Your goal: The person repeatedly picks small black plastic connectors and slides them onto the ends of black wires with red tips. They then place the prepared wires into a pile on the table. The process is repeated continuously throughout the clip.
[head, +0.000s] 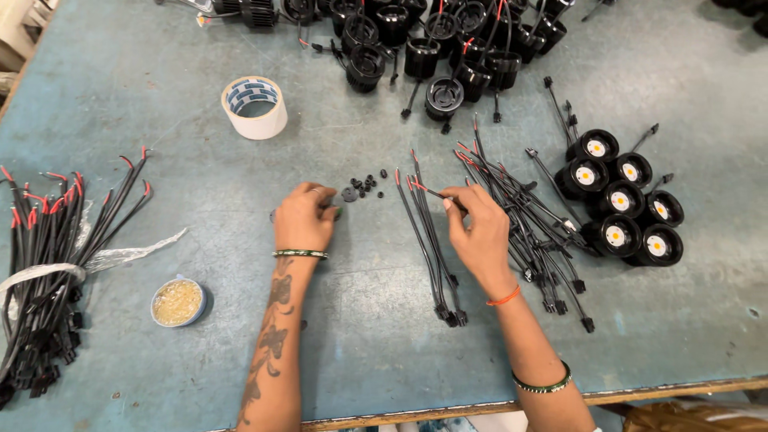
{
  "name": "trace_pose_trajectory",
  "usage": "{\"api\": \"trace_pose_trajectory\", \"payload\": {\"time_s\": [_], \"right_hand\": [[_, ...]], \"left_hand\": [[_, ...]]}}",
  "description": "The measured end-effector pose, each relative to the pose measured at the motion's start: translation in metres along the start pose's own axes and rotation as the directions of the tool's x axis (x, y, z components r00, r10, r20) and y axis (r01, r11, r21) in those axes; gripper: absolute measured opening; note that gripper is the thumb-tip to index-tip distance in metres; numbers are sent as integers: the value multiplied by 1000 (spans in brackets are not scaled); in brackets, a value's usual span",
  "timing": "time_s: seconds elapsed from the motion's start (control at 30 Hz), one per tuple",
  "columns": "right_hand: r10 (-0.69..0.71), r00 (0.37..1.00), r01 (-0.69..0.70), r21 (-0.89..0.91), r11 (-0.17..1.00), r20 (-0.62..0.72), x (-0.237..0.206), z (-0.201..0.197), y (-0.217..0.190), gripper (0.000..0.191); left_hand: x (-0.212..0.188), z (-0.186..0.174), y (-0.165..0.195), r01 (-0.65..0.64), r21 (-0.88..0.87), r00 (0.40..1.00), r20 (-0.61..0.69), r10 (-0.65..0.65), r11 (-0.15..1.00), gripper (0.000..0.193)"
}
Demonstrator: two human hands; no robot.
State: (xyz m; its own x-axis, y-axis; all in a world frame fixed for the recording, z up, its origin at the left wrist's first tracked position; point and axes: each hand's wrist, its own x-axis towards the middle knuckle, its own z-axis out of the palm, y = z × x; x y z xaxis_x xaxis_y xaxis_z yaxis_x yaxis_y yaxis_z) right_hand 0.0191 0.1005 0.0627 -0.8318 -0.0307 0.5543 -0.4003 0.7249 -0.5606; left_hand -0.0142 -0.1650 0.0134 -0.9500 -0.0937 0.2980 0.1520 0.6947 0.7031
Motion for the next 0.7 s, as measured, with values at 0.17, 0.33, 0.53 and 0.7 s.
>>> {"api": "trace_pose_trajectory", "payload": {"time_s": [0.17, 0.33, 0.53, 0.7], "right_hand": [[104, 994, -103, 42, 994, -25, 4, -7, 5, 10], [20, 998, -14, 97, 995, -67, 4, -12, 0, 18], [33, 999, -30, 135, 990, -22, 3, -7, -4, 12], [-19, 1000, 18, 159, 987, 4, 1, -6, -6, 16]], "left_hand": [[1, -11, -8, 48, 59, 998, 34, -50, 997, 24], [1, -18, -2, 160, 75, 977, 130, -169, 984, 25], [-1, -20, -1, 124, 83, 983, 125, -133, 989, 16], [4, -24, -17, 100, -220, 992, 94, -81, 970, 13]]}}
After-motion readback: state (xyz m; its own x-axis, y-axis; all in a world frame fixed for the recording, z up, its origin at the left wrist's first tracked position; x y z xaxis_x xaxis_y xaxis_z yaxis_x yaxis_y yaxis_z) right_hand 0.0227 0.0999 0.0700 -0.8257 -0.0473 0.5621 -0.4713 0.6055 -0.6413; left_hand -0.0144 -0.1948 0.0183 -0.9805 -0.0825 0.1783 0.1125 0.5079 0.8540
